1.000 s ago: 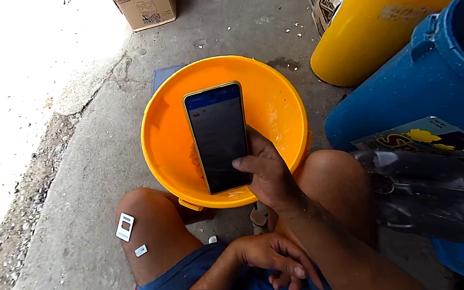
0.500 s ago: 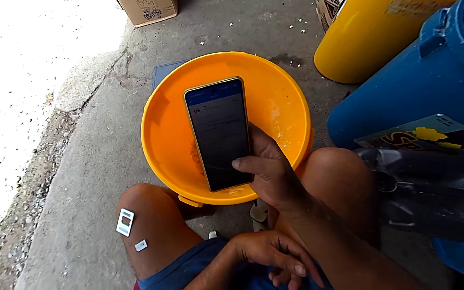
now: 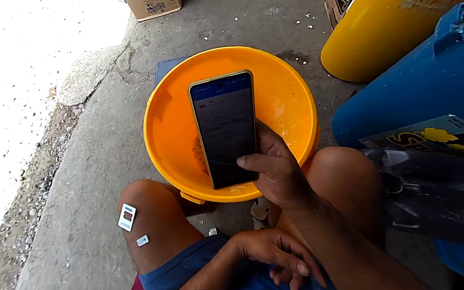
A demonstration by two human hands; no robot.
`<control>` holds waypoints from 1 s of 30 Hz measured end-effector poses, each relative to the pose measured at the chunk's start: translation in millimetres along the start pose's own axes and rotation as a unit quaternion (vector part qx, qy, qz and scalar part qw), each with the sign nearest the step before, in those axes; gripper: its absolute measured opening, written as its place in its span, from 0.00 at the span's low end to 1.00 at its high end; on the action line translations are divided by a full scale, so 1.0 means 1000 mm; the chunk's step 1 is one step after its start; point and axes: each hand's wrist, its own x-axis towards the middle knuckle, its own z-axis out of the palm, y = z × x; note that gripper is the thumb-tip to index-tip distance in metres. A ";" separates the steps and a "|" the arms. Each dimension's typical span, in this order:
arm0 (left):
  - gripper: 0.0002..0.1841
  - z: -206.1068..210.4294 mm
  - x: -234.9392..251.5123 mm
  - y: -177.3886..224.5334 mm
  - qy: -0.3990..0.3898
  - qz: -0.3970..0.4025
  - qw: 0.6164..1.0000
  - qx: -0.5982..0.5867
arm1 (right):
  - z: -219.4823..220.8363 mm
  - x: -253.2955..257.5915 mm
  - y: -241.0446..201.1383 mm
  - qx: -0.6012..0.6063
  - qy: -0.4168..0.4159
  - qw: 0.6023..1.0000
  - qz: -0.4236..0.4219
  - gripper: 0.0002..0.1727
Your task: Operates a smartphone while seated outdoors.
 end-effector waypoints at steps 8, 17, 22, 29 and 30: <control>0.17 0.000 0.000 0.000 0.000 -0.011 1.000 -0.012 | 0.002 0.000 -0.001 0.004 0.007 1.000 -0.002 0.26; 0.18 0.001 -0.001 0.002 0.002 -0.011 1.000 -0.008 | 0.002 0.001 -0.001 0.002 -0.008 1.000 -0.010 0.25; 0.18 0.000 -0.001 0.002 -0.002 -0.010 1.000 -0.015 | 0.003 0.001 -0.002 0.003 -0.008 1.000 -0.008 0.24; 0.18 0.000 -0.001 0.003 -0.002 -0.011 1.000 -0.017 | 0.004 0.001 -0.002 0.008 -0.009 1.000 -0.010 0.25; 0.18 0.001 -0.001 0.003 -0.003 -0.012 1.000 -0.017 | 0.004 0.001 -0.002 0.010 -0.009 1.000 -0.010 0.24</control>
